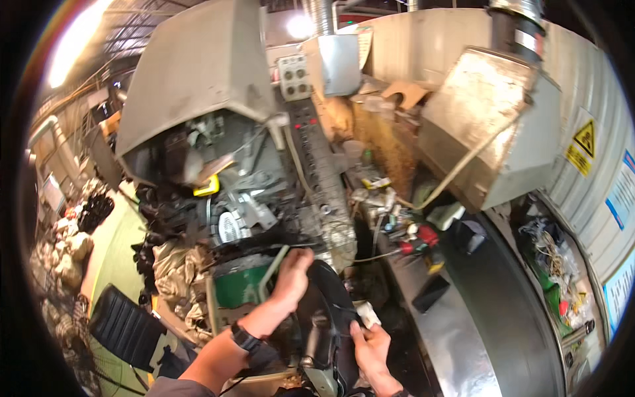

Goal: The worker is using a lasting machine to shape and attach shoe uppers to lasts in a factory environment.

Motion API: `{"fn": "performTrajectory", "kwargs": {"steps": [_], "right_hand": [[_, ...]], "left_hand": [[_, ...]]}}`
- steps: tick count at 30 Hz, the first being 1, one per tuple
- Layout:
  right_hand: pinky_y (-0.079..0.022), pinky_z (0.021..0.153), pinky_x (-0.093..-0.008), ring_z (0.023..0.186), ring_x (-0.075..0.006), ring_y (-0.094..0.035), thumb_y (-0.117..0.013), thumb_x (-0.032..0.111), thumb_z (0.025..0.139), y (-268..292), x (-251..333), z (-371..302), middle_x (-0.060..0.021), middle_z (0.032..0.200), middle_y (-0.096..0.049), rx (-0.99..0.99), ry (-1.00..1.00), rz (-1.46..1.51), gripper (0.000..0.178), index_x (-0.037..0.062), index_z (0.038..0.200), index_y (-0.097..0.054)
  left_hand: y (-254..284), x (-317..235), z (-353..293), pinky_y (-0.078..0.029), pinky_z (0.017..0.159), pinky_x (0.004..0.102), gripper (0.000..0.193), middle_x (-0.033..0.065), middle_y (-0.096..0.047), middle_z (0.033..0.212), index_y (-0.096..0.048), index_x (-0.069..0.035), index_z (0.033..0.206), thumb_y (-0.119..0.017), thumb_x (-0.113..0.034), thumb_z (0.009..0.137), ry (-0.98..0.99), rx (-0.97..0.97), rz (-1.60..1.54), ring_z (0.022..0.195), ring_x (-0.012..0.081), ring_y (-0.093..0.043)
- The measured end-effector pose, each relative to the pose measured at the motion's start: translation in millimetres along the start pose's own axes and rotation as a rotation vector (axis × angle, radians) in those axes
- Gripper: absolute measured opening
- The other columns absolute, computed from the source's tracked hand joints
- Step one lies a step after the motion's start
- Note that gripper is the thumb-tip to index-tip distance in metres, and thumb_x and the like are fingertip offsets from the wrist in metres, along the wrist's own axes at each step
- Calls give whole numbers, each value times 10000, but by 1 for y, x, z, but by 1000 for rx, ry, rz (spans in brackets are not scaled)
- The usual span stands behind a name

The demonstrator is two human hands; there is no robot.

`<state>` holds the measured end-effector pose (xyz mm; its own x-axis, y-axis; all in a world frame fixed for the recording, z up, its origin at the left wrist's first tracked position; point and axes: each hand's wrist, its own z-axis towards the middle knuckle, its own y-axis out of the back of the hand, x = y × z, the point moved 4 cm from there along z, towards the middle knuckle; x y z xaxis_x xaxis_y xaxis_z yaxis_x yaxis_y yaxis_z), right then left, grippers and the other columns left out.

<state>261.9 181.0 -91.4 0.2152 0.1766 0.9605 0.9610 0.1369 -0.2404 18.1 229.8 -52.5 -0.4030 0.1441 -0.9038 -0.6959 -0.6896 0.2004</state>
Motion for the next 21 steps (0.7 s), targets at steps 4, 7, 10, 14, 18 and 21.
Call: {"fn": "performTrajectory", "kwargs": {"steps": [4,7,10,14,18,21], "right_hand": [[-476,655,-229,742,-59,-585,-715,113,953,-121,-25,19,-15,909,-708,206,-133,167,172,-23,1055,-691],[-522,630,-249,727,-99,-635,-734,160,948,-186,-42,19,-65,902,-717,330,-306,290,208,-27,1025,-685],[-545,663,-255,766,-118,-666,-722,151,953,-235,-49,19,-75,958,-730,391,-349,330,215,-25,1070,-683],[-554,717,-268,822,-113,-672,-680,126,973,-282,-46,29,-37,1015,-730,402,-299,344,217,2,1151,-692],[-583,709,-299,808,-142,-686,-648,83,977,-309,-50,55,-50,1001,-725,384,-361,359,191,5,1147,-684],[-600,721,-337,817,-187,-702,-660,68,965,-331,-52,67,-101,1006,-716,419,-446,364,173,-18,1115,-664]], "left_hand": [[126,-13,11,-564,905,353,414,102,-705,1141,-676,-40,1152,-470,-390,1072,726,86,-884,983,209,-688],[184,12,10,-555,905,328,404,94,-701,1151,-657,-20,1223,-485,-353,1074,654,49,-988,987,199,-685],[229,38,36,-532,903,310,364,74,-693,1171,-647,11,1252,-527,-276,1063,345,-135,-718,987,175,-665],[266,41,65,-500,858,275,346,51,-713,1045,-693,59,1154,-617,-253,1025,60,-384,-193,928,133,-630],[263,71,59,-528,910,339,347,100,-714,1120,-687,-13,1160,-611,-317,1009,676,-130,-922,1017,205,-674],[252,87,38,-533,931,371,375,98,-711,1149,-678,-37,1174,-581,-361,1013,671,-97,-1116,1053,222,-674]]}}
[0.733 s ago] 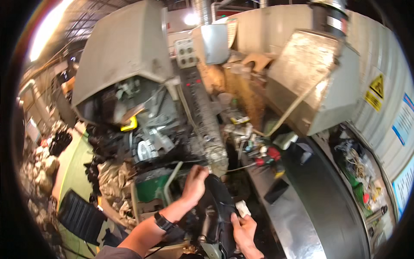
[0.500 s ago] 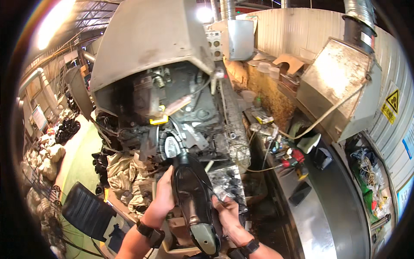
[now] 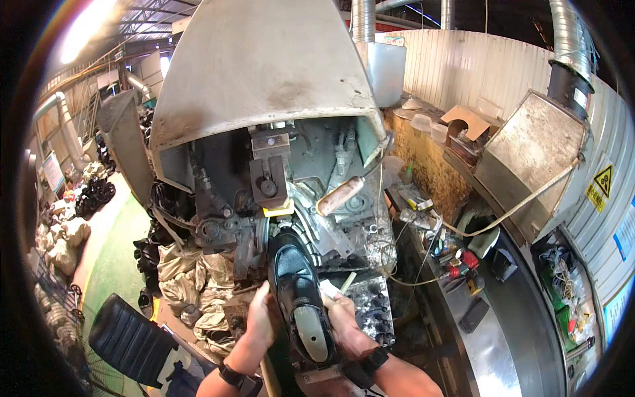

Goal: The worker is using a lasting machine to shape and attach shoe uppers to lasts in a factory environment.

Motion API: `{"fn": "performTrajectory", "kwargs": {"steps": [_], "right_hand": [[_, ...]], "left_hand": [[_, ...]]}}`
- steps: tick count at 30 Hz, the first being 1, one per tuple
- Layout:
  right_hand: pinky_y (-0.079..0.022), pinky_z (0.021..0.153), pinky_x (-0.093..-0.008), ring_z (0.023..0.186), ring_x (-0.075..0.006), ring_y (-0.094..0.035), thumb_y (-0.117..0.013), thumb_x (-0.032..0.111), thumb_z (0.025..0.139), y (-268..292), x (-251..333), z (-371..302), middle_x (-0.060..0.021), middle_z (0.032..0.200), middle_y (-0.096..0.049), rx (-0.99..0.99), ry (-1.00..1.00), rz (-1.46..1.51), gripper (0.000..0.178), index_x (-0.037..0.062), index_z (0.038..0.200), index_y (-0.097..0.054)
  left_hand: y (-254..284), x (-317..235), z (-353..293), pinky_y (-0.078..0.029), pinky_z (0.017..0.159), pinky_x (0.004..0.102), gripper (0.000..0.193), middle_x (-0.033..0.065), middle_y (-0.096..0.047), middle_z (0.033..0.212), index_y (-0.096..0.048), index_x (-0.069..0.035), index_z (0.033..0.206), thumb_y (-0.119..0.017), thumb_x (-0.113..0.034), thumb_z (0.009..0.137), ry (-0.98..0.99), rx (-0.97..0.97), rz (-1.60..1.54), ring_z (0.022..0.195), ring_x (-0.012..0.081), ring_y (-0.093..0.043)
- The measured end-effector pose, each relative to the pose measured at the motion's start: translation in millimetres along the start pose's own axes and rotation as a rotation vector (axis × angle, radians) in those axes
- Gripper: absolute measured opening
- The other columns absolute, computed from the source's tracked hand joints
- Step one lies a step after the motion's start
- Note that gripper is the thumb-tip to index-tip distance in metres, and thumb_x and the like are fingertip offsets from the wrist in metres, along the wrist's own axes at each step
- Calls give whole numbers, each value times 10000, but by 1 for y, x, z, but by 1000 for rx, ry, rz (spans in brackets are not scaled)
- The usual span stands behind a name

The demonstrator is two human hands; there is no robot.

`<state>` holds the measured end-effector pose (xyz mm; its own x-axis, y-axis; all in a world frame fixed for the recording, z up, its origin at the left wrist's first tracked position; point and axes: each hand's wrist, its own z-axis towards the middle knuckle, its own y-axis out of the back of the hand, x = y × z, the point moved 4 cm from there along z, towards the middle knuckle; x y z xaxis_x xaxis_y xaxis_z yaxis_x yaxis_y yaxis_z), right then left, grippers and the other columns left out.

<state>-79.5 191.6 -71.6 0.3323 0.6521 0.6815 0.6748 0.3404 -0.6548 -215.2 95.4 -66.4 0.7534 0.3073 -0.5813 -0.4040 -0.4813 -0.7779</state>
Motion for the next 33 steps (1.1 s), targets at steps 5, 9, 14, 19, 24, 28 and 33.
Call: {"fn": "performTrajectory", "kwargs": {"steps": [5,9,14,19,24,28,33], "right_hand": [[-607,732,-340,845,-197,-710,-692,46,938,19,-19,45,-106,1024,-716,-106,25,26,244,-33,1162,-635],[-607,747,-337,861,-195,-710,-692,54,943,15,-17,63,-109,1038,-716,-96,42,-9,263,-42,1178,-626],[-599,746,-316,846,-175,-704,-678,48,953,12,-11,66,-98,1021,-721,-175,20,-42,212,-34,1147,-650],[-568,717,-264,811,-128,-680,-680,59,959,34,-22,83,-69,1011,-722,-169,84,-69,203,-10,1148,-658],[-552,693,-254,787,-111,-665,-674,41,943,50,-31,104,-53,956,-711,-107,117,33,193,-24,1123,-658],[-564,752,-269,837,-122,-681,-658,28,947,42,-22,101,-61,1010,-725,-27,124,31,199,-19,1140,-671],[-575,695,-282,771,-143,-688,-712,81,940,47,-26,110,-66,962,-722,-45,103,66,235,6,1152,-644]], "left_hand": [[18,11,16,-533,908,379,392,89,-721,1131,-673,-57,1188,-585,-394,1008,108,-157,48,1012,227,-682],[29,13,37,-551,853,374,382,92,-724,1116,-676,-46,1177,-628,-377,993,107,-203,15,953,232,-696],[17,10,41,-563,811,363,377,90,-725,1083,-674,-15,1161,-658,-347,984,74,-261,-59,900,226,-702],[47,34,49,-537,798,353,387,95,-706,1028,-658,41,1122,-643,-327,1004,-70,-456,39,876,204,-672],[39,46,57,-523,785,333,338,89,-690,1000,-653,41,1060,-591,-290,1041,-182,-464,-6,851,185,-643],[52,55,67,-507,774,310,329,50,-675,961,-668,5,973,-588,-306,1044,-249,-479,58,823,155,-611],[58,61,71,-494,746,294,320,11,-643,876,-653,-36,887,-589,-306,1045,-297,-557,97,780,123,-574]]}}
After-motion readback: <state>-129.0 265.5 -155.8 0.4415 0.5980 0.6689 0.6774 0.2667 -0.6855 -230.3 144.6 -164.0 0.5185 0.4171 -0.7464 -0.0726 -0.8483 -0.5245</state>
